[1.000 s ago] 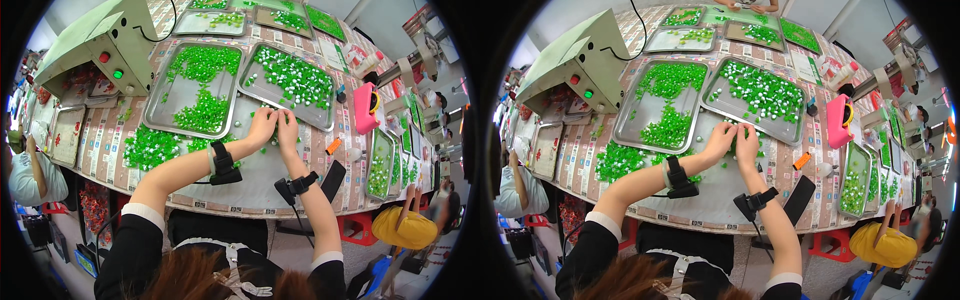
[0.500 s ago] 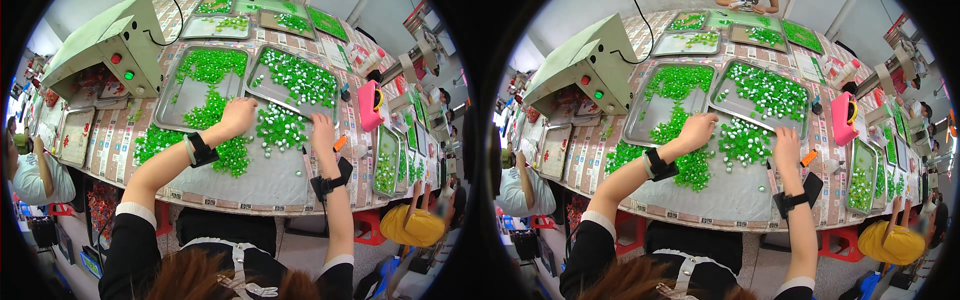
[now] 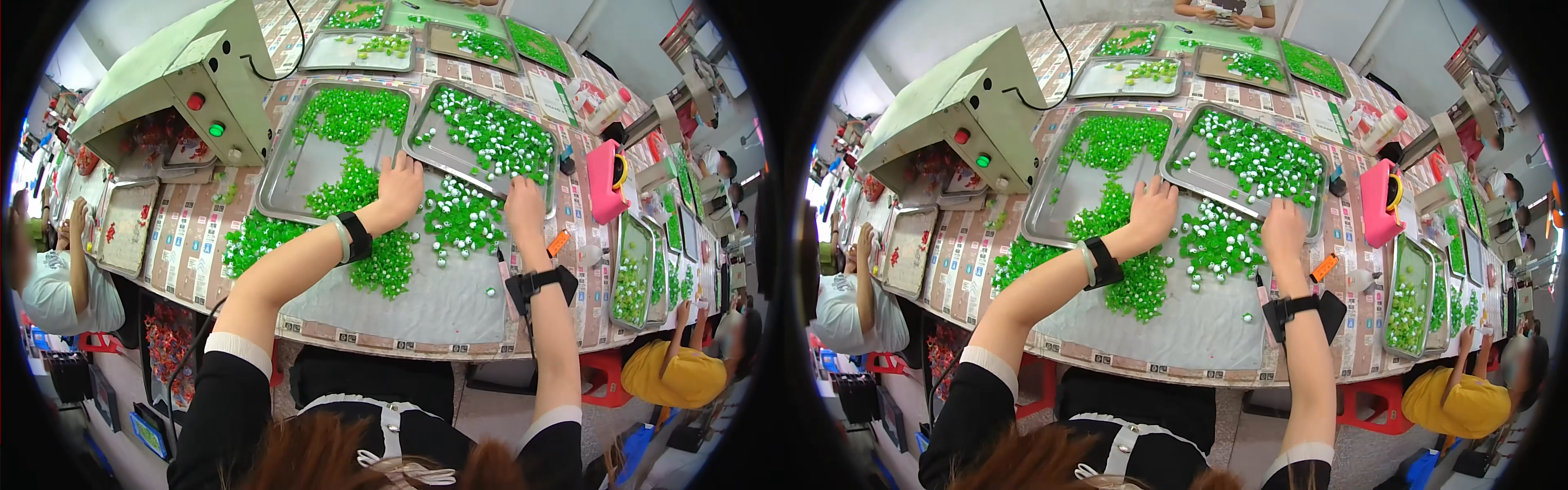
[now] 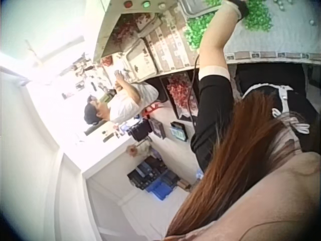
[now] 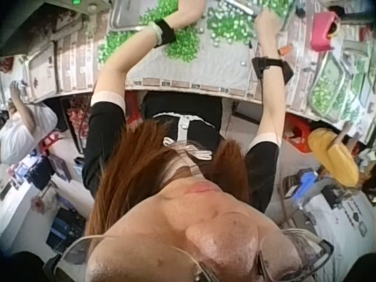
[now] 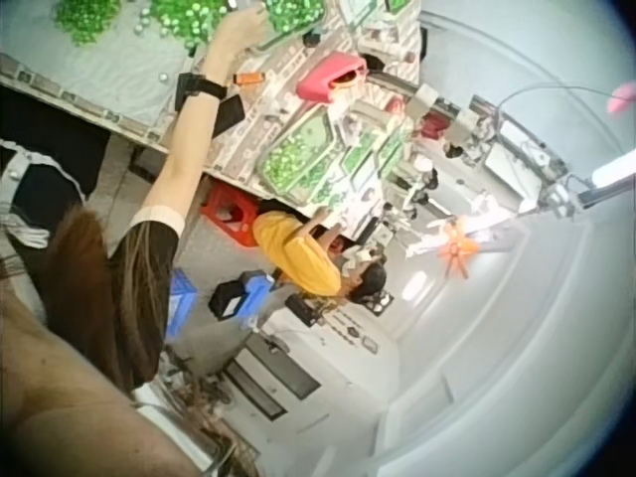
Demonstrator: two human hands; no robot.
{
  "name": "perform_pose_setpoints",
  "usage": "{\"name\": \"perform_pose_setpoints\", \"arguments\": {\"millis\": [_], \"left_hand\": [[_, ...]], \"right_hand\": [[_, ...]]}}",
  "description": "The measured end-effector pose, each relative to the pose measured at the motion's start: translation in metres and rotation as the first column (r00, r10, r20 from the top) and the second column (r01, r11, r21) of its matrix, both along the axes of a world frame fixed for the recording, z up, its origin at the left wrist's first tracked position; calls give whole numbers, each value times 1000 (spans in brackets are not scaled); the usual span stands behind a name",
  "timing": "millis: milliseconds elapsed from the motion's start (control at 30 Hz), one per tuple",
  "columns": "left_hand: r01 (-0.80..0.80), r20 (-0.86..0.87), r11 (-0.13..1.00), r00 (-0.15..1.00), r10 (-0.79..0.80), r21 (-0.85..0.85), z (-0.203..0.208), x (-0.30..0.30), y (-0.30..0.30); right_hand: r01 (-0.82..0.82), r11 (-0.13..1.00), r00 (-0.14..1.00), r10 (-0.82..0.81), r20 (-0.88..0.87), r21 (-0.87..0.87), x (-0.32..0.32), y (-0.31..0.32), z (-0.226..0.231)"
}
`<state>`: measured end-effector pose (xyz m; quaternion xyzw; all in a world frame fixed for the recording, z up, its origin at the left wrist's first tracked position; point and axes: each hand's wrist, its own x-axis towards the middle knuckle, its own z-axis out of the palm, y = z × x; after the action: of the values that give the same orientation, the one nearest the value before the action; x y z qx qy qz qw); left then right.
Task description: The person assembles small green and white plastic toy figures at a workbench. They apply glue to the green base, attach a white head, and use a black pen to draw facial features. The completed figures are placed into metal trays.
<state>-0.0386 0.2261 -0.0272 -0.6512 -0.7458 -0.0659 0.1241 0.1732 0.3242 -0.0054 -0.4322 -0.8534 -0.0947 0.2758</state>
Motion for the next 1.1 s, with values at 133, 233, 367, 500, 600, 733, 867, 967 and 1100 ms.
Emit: {"name": "perform_pose_setpoints", "arguments": {"millis": [133, 233, 367, 500, 600, 733, 867, 967, 1100], "left_hand": [[-24, -31, 998, 999, 26, 63, -10, 0, 0], [3, 67, 998, 998, -8, 68, -12, -6, 2], [10, 103, 1000, 995, -13, 27, -6, -9, 11], [-10, 69, 995, 998, 4, 95, -6, -14, 21], [35, -13, 999, 999, -36, -39, 6, -17, 30], [113, -116, 992, 986, -118, -50, 9, -27, 37], [119, -160, 976, 976, -149, -182, 15, -22, 41], [96, -252, 949, 951, -176, -301, 15, -18, 47], [-19, -530, 894, 811, -248, -447, 18, 1, 48]], "right_hand": [[152, 917, 985, -110, 132, -370, 11, -28, 6], [144, 894, 986, -93, 137, -425, 24, -31, 4], [183, 880, 981, -133, 145, -437, 26, -20, -11], [160, 882, 987, -138, 81, -444, 11, -29, 1], [200, 843, 980, -182, 85, -500, 9, -32, 7], [120, 884, 990, -141, -14, -451, 6, -31, 2], [-19, 875, 996, -25, -85, -483, 13, -15, -21], [9, 887, 999, 9, 35, -462, 11, -10, -22], [76, 859, 996, -37, 87, -507, -4, -19, -12]]}}
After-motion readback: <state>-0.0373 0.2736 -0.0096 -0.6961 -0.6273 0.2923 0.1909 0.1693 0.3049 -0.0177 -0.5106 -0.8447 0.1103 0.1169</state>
